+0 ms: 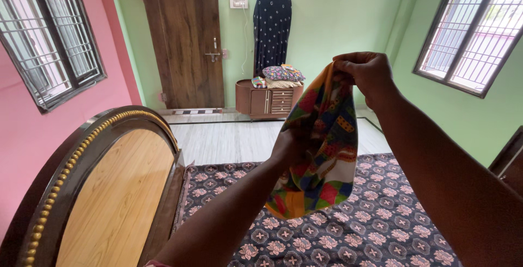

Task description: The person folds a colorful cloth with an elephant pattern by laying it on a bed, folding the edges inward, and smoothing it with their hands.

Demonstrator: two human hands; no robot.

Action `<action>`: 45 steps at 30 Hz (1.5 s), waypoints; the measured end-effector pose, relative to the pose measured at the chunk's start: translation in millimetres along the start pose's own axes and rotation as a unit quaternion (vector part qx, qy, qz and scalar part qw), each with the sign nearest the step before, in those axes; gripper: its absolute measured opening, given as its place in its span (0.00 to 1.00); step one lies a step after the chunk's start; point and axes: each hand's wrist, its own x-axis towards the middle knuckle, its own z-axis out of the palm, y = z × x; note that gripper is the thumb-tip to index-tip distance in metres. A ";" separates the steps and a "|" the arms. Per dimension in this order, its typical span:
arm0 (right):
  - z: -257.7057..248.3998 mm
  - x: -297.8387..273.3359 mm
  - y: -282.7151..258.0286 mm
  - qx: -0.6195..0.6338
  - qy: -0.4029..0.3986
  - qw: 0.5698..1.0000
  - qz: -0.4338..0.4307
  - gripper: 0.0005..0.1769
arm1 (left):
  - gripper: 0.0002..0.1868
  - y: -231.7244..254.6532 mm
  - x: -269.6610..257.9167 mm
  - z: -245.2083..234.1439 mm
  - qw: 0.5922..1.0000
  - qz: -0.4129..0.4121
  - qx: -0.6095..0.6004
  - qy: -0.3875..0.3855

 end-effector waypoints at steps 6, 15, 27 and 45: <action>-25.0 13.7 58.3 -0.002 0.023 0.999 0.044 0.10 | 0.18 23.3 -7.8 -31.2 0.987 0.053 0.129 0.074; 2.0 -17.2 92.4 -0.173 -0.197 0.960 0.099 0.38 | 0.07 44.1 9.9 -46.9 0.912 0.241 0.309 0.122; 21.0 -20.5 107.7 -0.182 -0.139 0.972 -0.050 0.11 | 0.12 85.9 -13.6 -60.4 0.882 0.244 0.392 0.093; 2.7 -13.9 107.9 0.040 -0.126 0.991 -0.037 0.18 | 0.22 18.0 -11.5 -37.3 0.980 0.047 0.180 -0.067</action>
